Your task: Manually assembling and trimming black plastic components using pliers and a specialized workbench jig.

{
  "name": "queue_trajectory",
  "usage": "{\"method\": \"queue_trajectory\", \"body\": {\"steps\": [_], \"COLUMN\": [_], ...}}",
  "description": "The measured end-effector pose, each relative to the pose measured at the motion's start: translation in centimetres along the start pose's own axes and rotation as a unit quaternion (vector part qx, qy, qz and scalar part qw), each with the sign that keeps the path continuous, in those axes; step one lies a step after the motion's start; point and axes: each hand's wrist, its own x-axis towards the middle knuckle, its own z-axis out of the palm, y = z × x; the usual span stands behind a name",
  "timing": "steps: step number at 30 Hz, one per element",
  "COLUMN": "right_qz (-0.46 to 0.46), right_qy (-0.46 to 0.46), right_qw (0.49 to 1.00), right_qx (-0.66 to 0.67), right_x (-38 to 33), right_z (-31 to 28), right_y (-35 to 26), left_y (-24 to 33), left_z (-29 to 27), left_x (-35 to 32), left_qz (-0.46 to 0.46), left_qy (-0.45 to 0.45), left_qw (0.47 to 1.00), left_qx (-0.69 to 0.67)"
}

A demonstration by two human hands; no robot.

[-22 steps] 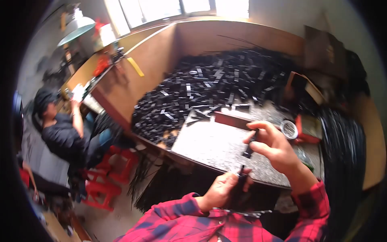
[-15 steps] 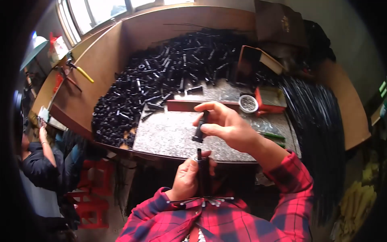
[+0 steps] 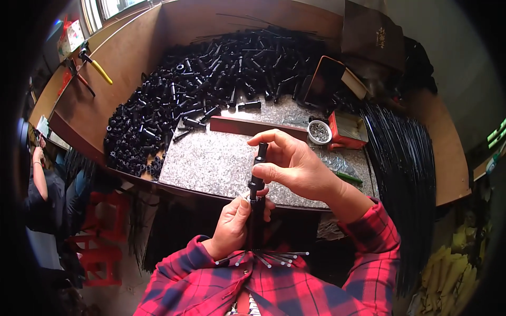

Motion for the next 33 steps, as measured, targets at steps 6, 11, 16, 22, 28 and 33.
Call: {"method": "queue_trajectory", "body": {"steps": [6,11,16,22,28,33], "right_qz": [0.048,-0.014,0.030,0.004,0.008,-0.014], "right_qy": [-0.024,-0.063,0.013,0.003,-0.035,-0.020], "right_qw": [0.983,0.986,0.991,0.997,0.996,0.990], "right_qx": [-0.177,-0.151,-0.128,-0.078,-0.088,-0.136], "right_x": [0.1,0.4,0.3,0.5,0.4,0.3], "right_z": [0.4,0.4,0.7,0.3,0.9,1.4], "right_y": [-1.3,-1.0,-0.5,-0.2,-0.8,-0.6], "left_y": [0.1,0.3,0.0,0.0,0.2,0.1], "left_z": [-0.4,-0.2,-0.3,-0.3,-0.3,-0.5], "left_x": [0.4,0.6,0.7,0.8,0.9,0.8], "left_qz": [-0.002,0.009,0.020,0.022,0.027,0.010], "left_qy": [-0.011,0.001,0.011,0.019,0.021,0.007], "left_qw": [1.000,1.000,1.000,1.000,0.999,1.000], "left_qx": [-0.015,0.002,0.001,0.004,0.002,0.013]}}
